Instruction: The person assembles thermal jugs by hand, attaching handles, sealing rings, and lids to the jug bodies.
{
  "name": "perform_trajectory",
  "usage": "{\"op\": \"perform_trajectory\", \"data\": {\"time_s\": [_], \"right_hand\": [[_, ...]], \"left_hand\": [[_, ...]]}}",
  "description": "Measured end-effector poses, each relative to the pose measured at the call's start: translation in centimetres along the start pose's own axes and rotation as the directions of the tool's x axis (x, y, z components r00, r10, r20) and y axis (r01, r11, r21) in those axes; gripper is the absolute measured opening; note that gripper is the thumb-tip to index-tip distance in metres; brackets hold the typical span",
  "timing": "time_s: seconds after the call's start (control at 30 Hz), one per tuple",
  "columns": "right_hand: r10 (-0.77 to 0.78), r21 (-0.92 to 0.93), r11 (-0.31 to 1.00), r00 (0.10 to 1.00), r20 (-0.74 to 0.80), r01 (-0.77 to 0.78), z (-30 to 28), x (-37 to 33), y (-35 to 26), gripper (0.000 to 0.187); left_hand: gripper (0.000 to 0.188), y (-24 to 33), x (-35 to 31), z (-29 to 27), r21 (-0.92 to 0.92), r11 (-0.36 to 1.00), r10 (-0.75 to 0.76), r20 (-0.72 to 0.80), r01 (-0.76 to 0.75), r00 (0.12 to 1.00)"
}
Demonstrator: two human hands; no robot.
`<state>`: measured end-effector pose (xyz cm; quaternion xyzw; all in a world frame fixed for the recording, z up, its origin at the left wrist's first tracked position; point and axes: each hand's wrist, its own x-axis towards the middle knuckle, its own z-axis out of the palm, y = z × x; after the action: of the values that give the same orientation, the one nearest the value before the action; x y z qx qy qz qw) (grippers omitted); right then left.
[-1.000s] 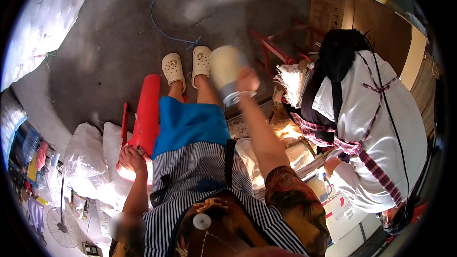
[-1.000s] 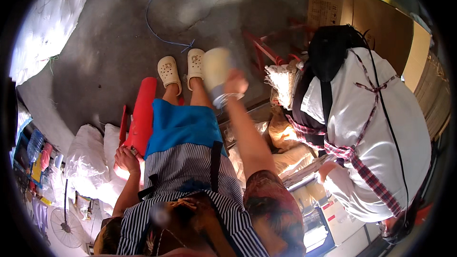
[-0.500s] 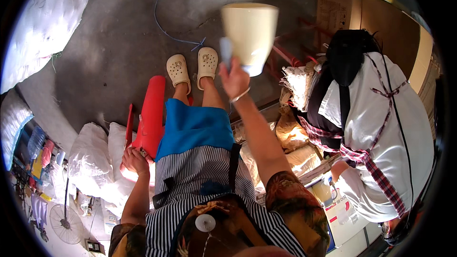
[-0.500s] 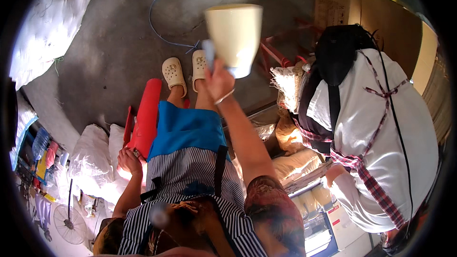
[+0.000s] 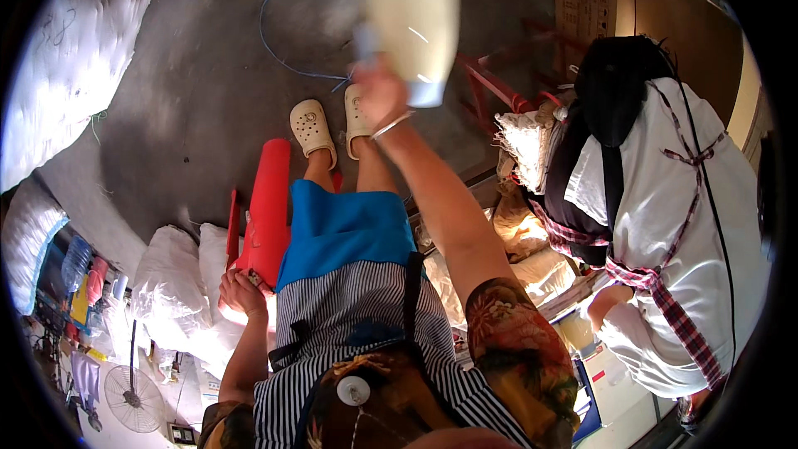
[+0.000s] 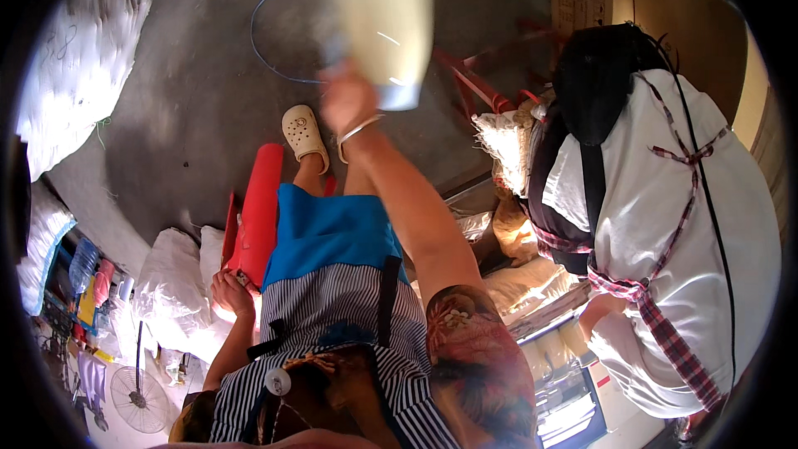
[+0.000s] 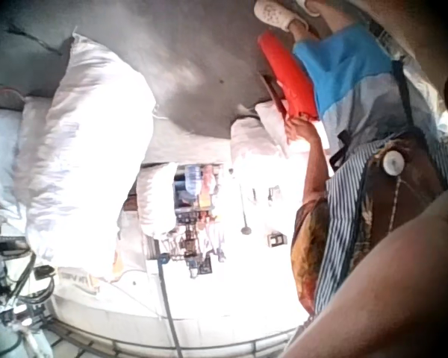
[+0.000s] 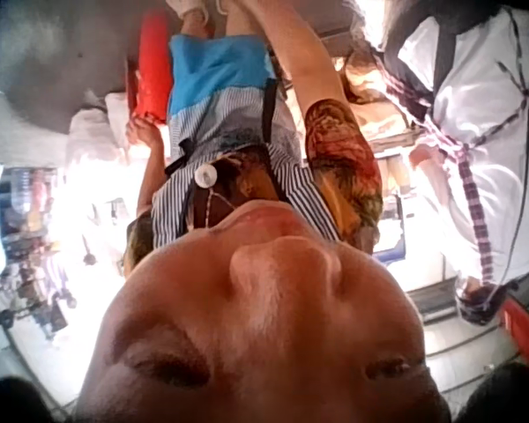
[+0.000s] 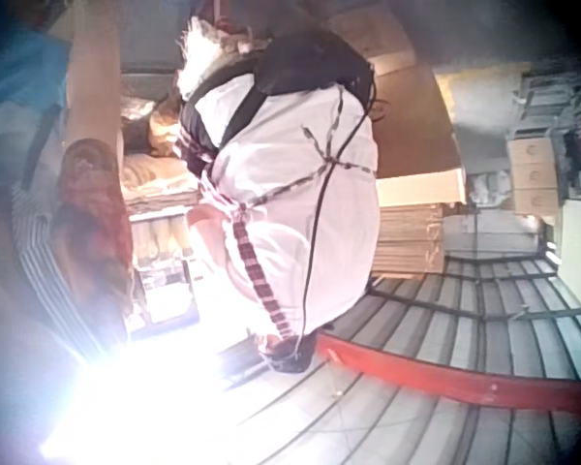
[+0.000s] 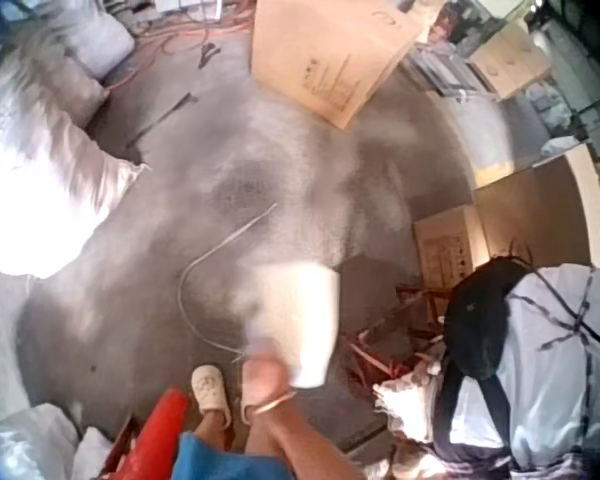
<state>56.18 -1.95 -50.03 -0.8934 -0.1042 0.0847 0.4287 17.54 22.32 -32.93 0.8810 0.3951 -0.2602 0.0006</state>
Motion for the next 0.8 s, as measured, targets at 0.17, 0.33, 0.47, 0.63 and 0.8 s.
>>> {"op": "perform_trajectory", "data": {"time_s": [0.17, 0.33, 0.47, 0.63, 0.8], "right_hand": [[-0.386, 0.042, 0.893, 0.714, 0.584, 0.449, 0.4, -2.3, -10.9, 0.037], [0.393, -0.379, 0.878, 0.893, 0.221, -0.293, -0.3, -6.8, 1.0, 0.022], [-0.063, -0.111, 0.958, 0.567, 0.821, 0.266, 2.9, -8.1, -13.0, 0.025], [-0.071, -0.252, 0.945, 0.886, 0.458, 0.206, -0.3, -6.4, -3.9, 0.034], [0.386, -0.573, 0.814, 0.646, 0.659, 0.098, 4.1, -7.6, -7.4, 0.048]], "left_hand": [[0.031, -0.5, -0.6, 0.1, -0.025, 1.0, -0.019, 0.007, 0.019, 1.0], [0.031, -0.3, -0.1, -0.6, -0.008, 1.0, -0.011, 0.003, 0.011, 1.0], [0.03, -0.7, -0.5, 0.3, 0.005, 1.0, -0.008, 0.006, 0.008, 1.0], [0.031, -0.8, -0.7, 0.4, -0.027, 1.0, -0.015, -0.029, 0.015, 0.999], [0.034, -1.1, -0.5, 0.7, 0.013, 1.0, -0.025, -0.006, 0.025, 1.0]]}}
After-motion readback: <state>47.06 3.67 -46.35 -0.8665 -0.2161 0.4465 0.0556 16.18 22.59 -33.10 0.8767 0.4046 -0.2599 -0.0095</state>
